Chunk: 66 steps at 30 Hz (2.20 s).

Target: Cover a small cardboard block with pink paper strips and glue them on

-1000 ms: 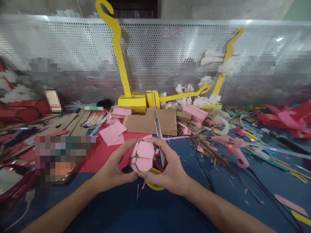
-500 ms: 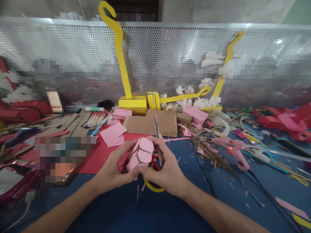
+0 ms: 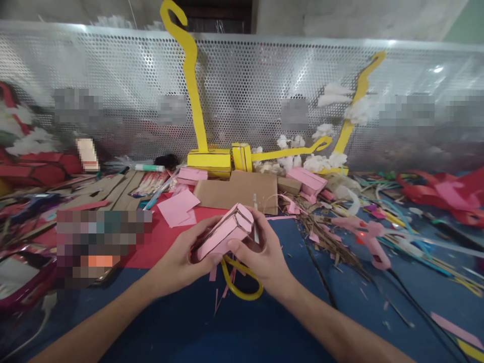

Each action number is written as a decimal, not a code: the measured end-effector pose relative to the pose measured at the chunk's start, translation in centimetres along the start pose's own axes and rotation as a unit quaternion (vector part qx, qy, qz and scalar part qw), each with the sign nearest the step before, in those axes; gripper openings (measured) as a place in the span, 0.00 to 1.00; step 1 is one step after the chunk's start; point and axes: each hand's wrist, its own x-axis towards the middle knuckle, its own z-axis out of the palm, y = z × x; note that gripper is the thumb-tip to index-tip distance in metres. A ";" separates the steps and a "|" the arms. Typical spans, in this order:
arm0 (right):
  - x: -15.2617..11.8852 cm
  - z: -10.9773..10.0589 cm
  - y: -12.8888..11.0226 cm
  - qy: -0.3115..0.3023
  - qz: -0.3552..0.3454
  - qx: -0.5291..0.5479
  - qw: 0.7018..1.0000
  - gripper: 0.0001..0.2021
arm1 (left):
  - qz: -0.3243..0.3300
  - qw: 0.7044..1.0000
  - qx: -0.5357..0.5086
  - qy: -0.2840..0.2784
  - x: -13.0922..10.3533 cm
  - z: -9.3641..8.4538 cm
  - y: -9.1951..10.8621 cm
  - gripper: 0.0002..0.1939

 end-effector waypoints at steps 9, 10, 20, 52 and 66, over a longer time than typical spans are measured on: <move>-0.2 0.4 0.7 0.036 0.029 0.005 0.999 0.32 | -0.025 0.999 -0.030 0.000 0.1 0.2 0.1 0.33; -0.2 0.4 0.7 0.042 0.030 0.006 0.999 0.31 | -0.027 0.999 -0.034 0.002 0.2 0.3 0.2 0.33; -0.4 0.7 0.4 0.013 0.007 0.032 0.999 0.36 | -0.016 0.999 -0.010 0.026 0.1 0.5 0.7 0.31; 0.3 -0.2 1.7 0.034 0.071 0.096 0.992 0.30 | -0.031 0.997 -0.056 -0.038 -0.2 0.0 -0.7 0.37; 0.1 -0.1 2.1 0.038 0.081 0.102 0.991 0.32 | 0.002 1.000 0.000 -0.017 0.0 -0.2 -1.1 0.33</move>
